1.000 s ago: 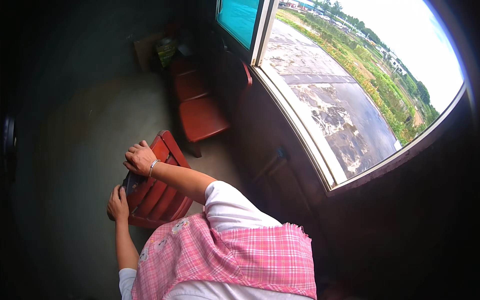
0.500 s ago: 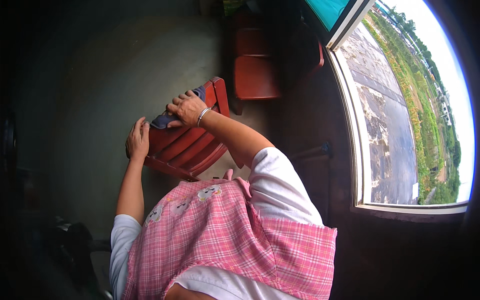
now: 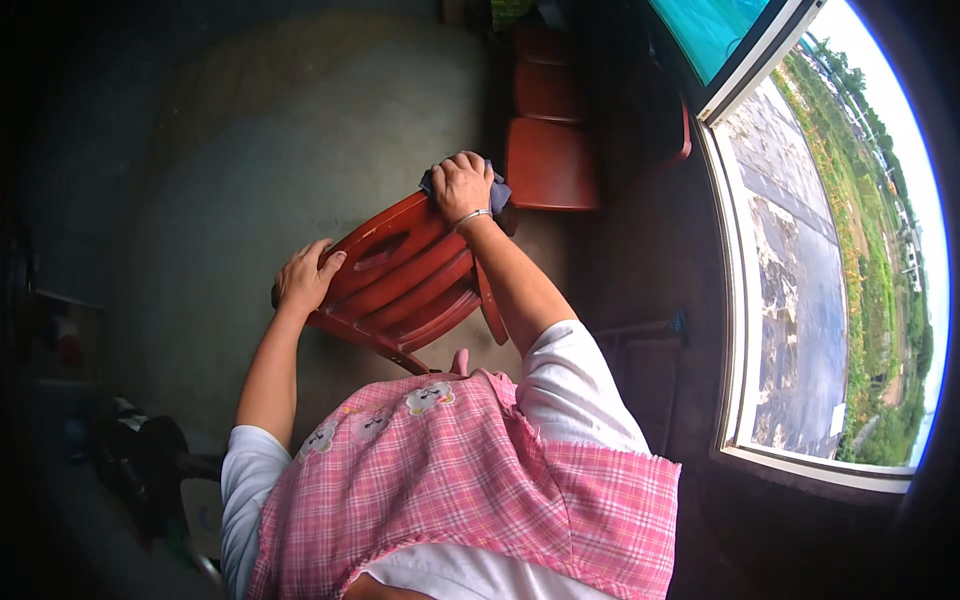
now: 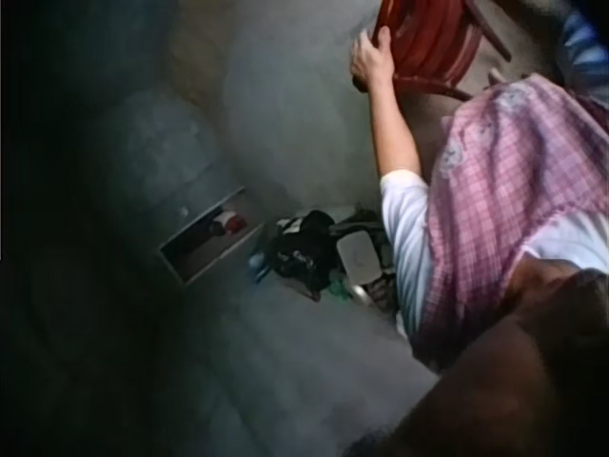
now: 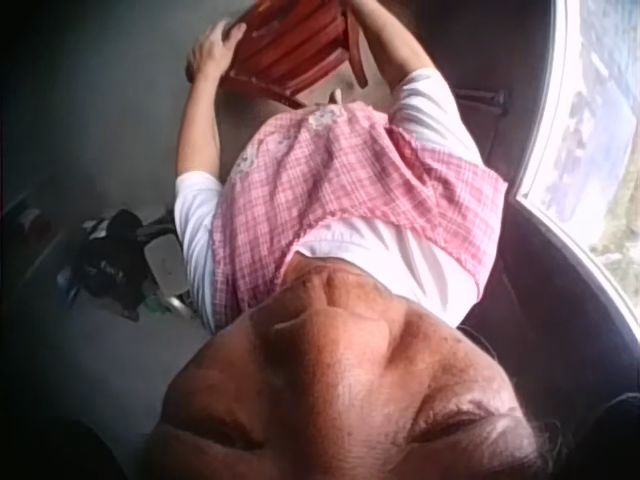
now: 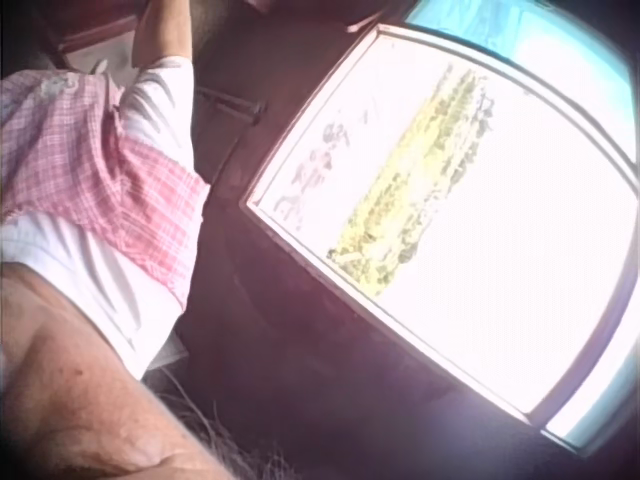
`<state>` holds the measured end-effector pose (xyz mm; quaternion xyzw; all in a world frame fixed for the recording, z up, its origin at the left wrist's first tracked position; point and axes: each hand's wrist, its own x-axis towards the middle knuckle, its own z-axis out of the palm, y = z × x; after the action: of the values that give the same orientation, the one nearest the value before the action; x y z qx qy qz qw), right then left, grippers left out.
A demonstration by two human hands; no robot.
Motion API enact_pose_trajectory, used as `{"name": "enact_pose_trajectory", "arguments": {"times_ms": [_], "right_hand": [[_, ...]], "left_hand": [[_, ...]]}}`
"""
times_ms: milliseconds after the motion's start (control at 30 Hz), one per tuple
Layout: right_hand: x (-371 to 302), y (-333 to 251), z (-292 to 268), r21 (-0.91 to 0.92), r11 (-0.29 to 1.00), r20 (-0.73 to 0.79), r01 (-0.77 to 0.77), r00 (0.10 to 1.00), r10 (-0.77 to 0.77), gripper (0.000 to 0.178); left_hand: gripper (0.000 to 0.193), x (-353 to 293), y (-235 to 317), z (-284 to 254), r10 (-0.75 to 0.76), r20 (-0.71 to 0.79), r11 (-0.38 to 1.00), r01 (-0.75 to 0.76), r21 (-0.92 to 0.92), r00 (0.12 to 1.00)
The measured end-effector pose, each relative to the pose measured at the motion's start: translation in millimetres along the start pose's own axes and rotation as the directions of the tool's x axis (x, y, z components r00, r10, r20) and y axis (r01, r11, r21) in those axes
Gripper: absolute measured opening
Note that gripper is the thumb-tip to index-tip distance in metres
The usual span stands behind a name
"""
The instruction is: Cleaning a red wooden chair with a cloth.
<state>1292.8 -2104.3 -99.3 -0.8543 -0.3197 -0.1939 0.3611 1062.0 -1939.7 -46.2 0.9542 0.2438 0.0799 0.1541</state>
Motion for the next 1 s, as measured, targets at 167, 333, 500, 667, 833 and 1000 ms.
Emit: {"name": "enact_pose_trajectory", "arguments": {"times_ms": [167,333,500,667,833,1000], "right_hand": [[-38,-81,-1,0.112,0.987,0.08,0.111,0.99,-0.12,0.021],[3,-29,-16,-0.036,0.943,0.244,0.331,0.918,-0.313,0.047],[43,13,-7,-0.107,0.99,0.292,0.097,0.954,-0.062,0.043],[53,37,10,0.037,0.952,0.409,-0.303,0.874,0.262,0.042],[8,-39,13,-0.039,0.971,0.127,0.234,0.965,-0.228,0.033],[-40,-126,17,0.244,0.855,0.076,0.457,0.87,-0.487,0.021]], "left_hand": [[0.059,4,-1,1,0.01,-0.025,1.0,-0.009,0.023,1.0],[0.06,4,-5,-1,0.036,-0.074,0.999,-0.033,0.036,0.997],[0.059,7,-9,1,-0.004,-0.071,0.999,0.007,0.048,0.997],[0.054,10,-11,7,0.004,-0.089,1.0,-0.001,0.03,0.996],[0.054,13,-8,7,0.014,-0.084,0.999,-0.011,0.039,0.996],[0.065,8,-26,14,0.067,-0.126,0.998,-0.069,-0.011,0.99]]}}
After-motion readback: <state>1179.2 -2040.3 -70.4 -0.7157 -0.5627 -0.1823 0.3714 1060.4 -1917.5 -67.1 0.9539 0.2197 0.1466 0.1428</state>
